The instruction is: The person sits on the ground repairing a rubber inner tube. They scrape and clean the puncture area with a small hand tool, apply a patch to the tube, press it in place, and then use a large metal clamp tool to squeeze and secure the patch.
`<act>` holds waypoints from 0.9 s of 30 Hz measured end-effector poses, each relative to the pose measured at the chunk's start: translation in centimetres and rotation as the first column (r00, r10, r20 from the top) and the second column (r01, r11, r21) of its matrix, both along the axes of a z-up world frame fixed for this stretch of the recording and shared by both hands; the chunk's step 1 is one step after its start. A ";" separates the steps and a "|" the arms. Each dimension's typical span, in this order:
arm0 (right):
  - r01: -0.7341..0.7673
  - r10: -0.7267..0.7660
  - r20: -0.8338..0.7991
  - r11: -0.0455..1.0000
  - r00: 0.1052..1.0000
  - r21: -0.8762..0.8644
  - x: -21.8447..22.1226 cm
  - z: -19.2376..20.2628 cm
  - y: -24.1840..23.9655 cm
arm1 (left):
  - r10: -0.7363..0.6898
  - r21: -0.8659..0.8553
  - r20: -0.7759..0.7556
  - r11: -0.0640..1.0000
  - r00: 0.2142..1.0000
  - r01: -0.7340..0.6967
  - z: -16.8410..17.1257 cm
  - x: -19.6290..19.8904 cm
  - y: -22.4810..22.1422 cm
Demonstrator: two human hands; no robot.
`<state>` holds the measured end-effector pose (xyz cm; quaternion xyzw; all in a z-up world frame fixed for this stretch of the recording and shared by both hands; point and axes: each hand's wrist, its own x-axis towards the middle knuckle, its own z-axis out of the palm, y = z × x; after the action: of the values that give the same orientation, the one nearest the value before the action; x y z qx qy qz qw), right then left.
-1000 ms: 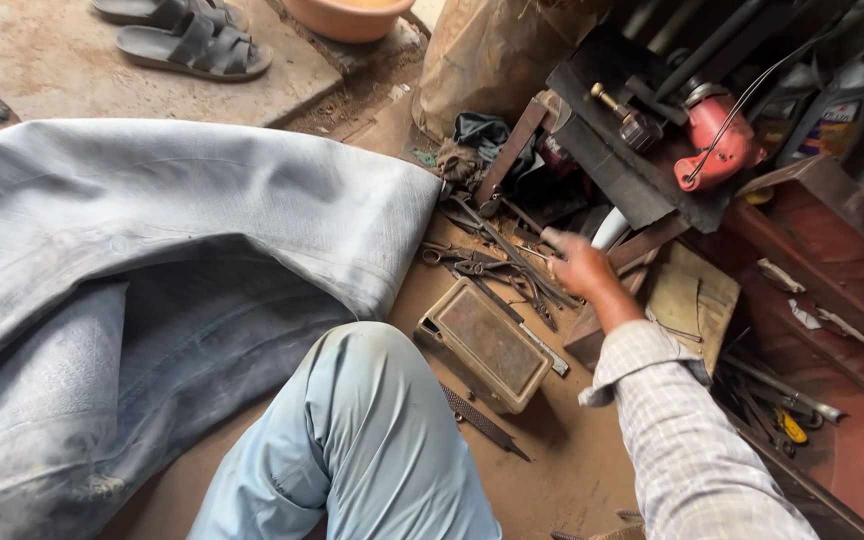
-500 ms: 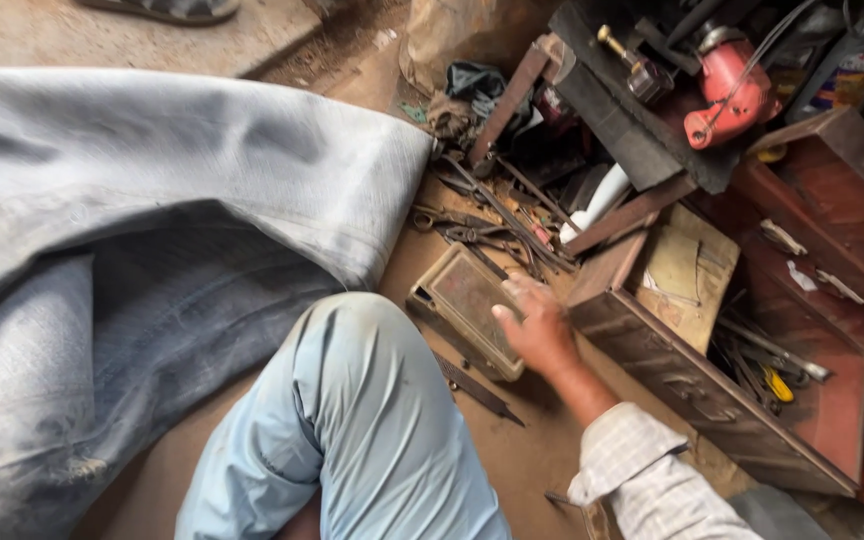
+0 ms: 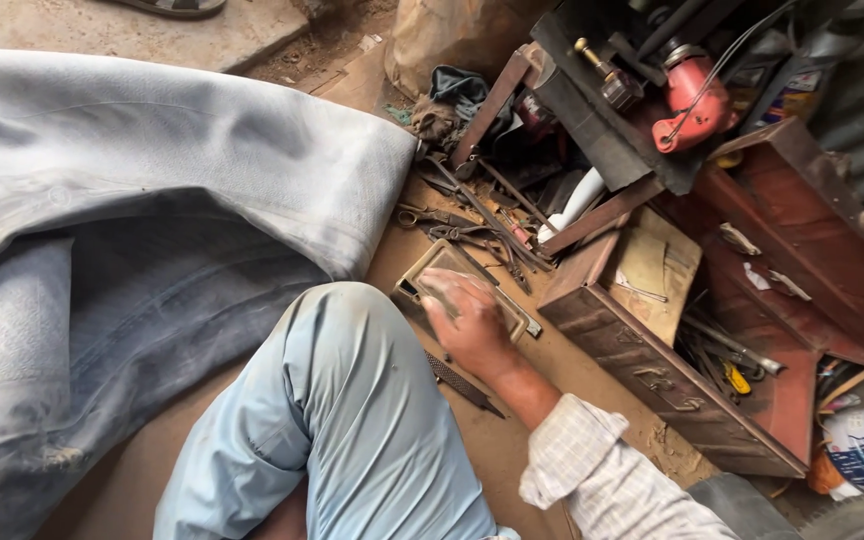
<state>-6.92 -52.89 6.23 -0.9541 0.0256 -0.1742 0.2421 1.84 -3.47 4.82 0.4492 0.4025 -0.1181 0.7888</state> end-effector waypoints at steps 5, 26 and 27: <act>-0.092 0.059 0.241 0.988 0.969 0.127 3.6 4.8 7.9 | 0.126 -0.003 0.079 0.992 0.989 -0.126 0.2 -0.2 0.2; -0.853 0.902 0.025 0.416 0.431 -0.316 17.3 2.1 38.6 | 0.488 0.230 0.206 0.818 0.848 -0.526 -8.0 -0.7 3.2; -0.856 0.906 0.021 0.406 0.422 -0.321 18.1 1.8 39.2 | 0.497 0.224 0.206 0.815 0.843 -0.535 -7.4 -0.8 3.1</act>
<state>11.17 -13.73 8.03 -0.8233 -0.5296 -0.1122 0.1704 1.08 -0.35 -2.59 0.4339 0.4663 0.1884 0.7475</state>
